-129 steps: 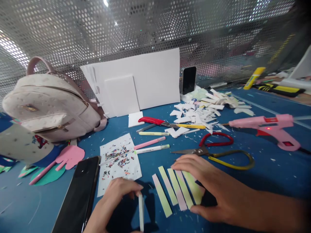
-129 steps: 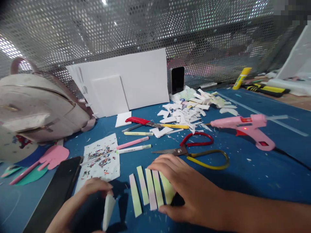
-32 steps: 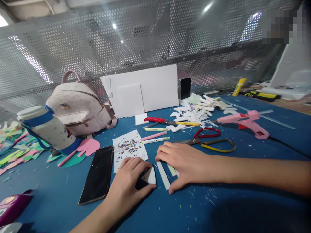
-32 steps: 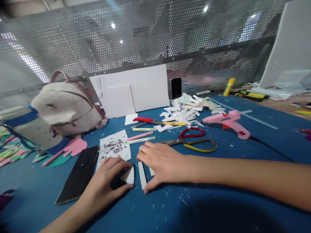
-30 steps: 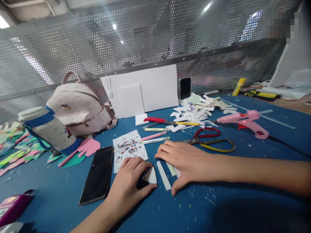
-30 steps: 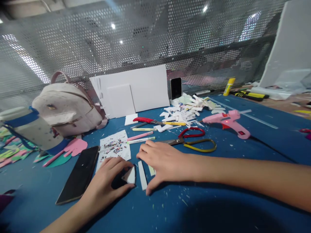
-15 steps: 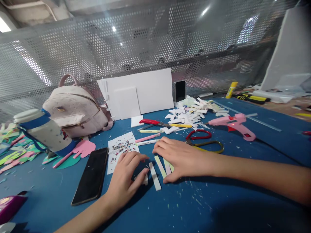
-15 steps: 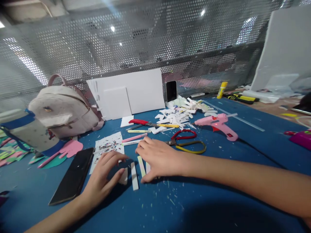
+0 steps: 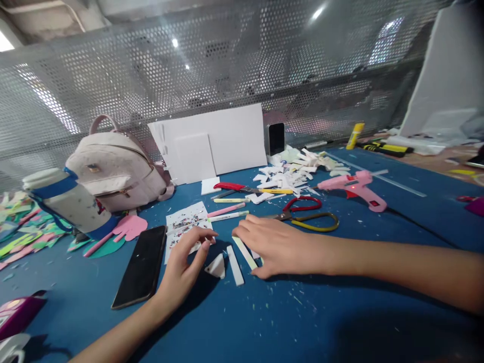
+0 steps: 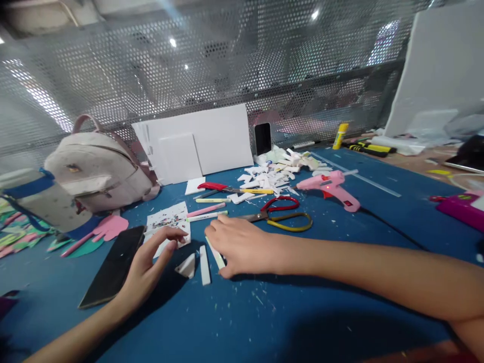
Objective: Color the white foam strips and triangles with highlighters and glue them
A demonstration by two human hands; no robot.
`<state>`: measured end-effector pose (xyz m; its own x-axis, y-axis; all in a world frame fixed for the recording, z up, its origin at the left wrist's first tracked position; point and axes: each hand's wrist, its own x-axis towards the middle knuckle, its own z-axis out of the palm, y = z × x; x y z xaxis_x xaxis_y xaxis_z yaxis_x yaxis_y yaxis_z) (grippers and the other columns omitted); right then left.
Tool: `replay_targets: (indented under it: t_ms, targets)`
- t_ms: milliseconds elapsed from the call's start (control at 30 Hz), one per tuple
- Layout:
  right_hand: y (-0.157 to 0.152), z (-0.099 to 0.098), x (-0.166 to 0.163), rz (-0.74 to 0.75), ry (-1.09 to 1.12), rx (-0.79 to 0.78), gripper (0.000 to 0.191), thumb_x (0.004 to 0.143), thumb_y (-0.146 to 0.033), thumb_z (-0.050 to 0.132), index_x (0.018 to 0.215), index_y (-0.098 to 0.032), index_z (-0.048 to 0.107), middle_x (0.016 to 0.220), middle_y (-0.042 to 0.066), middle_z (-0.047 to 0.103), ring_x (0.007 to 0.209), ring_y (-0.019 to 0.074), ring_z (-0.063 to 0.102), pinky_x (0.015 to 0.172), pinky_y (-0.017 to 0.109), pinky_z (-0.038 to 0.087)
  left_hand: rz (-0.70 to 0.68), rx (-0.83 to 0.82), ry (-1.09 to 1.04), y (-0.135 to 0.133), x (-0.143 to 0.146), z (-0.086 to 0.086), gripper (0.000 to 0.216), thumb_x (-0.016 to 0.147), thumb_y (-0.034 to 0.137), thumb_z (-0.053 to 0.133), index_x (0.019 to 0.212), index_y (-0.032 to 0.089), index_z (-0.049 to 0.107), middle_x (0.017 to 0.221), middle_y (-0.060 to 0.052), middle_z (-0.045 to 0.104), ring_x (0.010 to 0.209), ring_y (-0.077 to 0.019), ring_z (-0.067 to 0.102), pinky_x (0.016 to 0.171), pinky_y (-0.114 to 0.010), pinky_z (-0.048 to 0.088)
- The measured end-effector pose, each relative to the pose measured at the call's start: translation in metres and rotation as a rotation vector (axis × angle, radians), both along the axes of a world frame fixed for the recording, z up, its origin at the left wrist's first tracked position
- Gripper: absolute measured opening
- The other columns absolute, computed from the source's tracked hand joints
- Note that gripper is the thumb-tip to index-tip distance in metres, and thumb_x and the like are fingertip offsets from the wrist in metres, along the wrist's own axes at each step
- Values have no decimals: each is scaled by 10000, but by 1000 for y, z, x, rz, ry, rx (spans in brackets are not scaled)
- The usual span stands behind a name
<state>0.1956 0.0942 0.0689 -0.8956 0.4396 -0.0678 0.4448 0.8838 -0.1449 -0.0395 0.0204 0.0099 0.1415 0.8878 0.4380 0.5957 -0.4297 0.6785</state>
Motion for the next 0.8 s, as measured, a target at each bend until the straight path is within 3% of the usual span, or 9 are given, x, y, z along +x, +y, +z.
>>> replay_targets:
  t_ms: [133,400,667,800]
  targets:
    - [-3,2,2,-5,-1,-18,497,789,-297,855,1147,-59,607,1112,130,588,1063,295,537,796,370,452,-16,-19,-15,1,0,-1,213,1081,360,458,1136,272,643,1029,6,668,978,-157,612,881,-268,445]
    - [-2,-6,6,-7,-8,-13,478,829,-457,833,1064,-86,645,1081,117,575,1047,297,528,784,365,437,-22,-50,-35,0,1,-1,211,1080,367,461,1125,289,652,1013,27,668,972,-145,613,884,-244,431]
    - [4,-12,0,43,62,14,735,739,-638,835,1176,-78,648,1028,102,583,971,289,519,724,348,402,-25,-86,-48,-1,-1,-1,219,1083,384,453,1129,293,646,1023,27,664,991,-146,613,902,-245,424]
    - [8,-8,2,40,-20,48,656,749,-652,819,1063,-96,667,1010,94,591,952,275,521,669,332,361,-28,-94,-48,-1,-1,-1,230,1080,392,452,1134,291,651,1021,21,666,999,-153,617,909,-253,425]
